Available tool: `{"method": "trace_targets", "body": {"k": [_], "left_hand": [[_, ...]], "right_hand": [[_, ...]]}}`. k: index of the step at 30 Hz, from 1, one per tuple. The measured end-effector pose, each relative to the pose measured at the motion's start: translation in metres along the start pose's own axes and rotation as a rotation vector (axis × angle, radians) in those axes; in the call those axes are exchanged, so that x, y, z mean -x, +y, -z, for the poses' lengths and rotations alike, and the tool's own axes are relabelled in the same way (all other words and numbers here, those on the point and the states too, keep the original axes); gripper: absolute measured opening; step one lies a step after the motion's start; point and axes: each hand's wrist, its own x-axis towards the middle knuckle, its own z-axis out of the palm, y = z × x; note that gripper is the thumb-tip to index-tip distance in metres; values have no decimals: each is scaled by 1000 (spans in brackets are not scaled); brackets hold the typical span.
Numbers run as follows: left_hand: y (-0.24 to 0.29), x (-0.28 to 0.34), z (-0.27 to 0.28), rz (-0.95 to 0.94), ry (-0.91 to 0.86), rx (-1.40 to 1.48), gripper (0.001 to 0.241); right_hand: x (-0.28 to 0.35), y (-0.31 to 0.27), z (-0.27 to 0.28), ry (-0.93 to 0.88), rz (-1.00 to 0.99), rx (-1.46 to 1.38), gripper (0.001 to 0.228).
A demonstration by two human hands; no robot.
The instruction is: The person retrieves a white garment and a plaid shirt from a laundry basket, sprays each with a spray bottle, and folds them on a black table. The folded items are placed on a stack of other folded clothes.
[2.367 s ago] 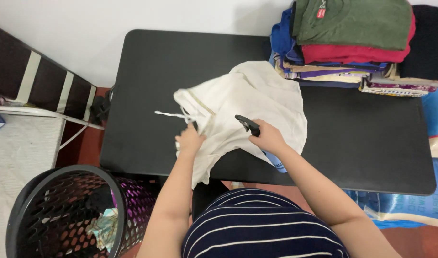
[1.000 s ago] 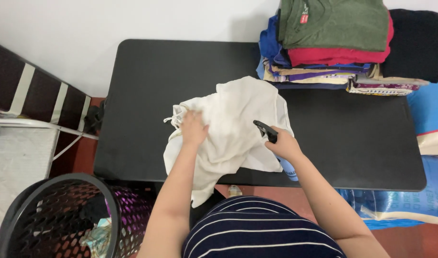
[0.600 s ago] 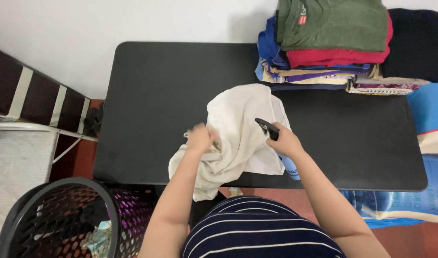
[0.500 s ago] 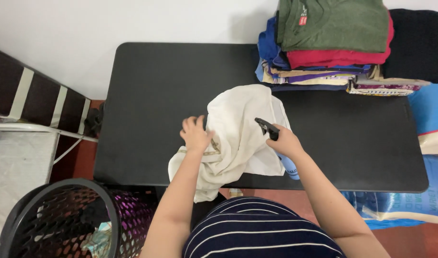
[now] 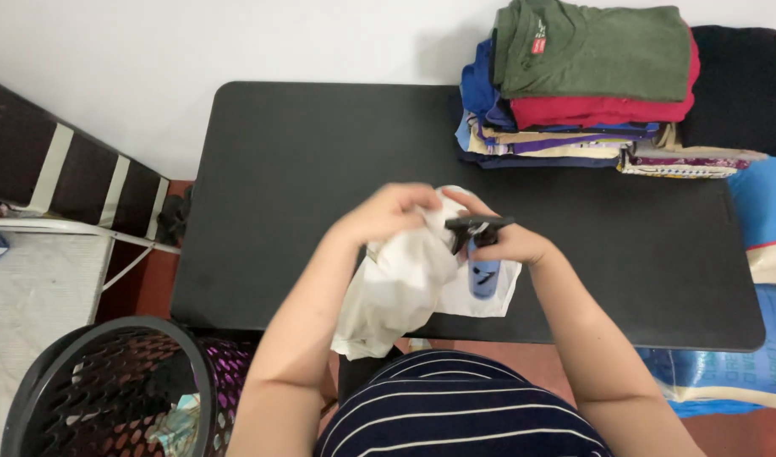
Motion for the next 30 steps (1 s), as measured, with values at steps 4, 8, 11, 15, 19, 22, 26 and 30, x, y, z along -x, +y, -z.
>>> {"method": "trace_targets", "body": {"k": [4,8,11,15,19,22,26,30], "left_hand": [[47,4,44,-42,237,58,34],[57,27,72,79,312,-18,39],[71,38,73,236,192,-221,53],[29,51,73,782,-111,-710,42],[-4,39,95,880,46,-868,36],[8,28,121,779,268,-926,23],[100,-3,105,110,791,168,44],[115,10,96,-168,919,112,36]], "right_hand": [[19,44,48,10,22,285,60],[53,50,98,202,45,361,61],[65,-2,102,556,178,262,57],[72,-42,98,1051,268,-115,40],[59,-52,107,921,226,9,41],[32,-70,88,862,163,514,36],[2,-103,60,1028,747,876,34],[-14,-107,55,1023,1109,1110,38]]}}
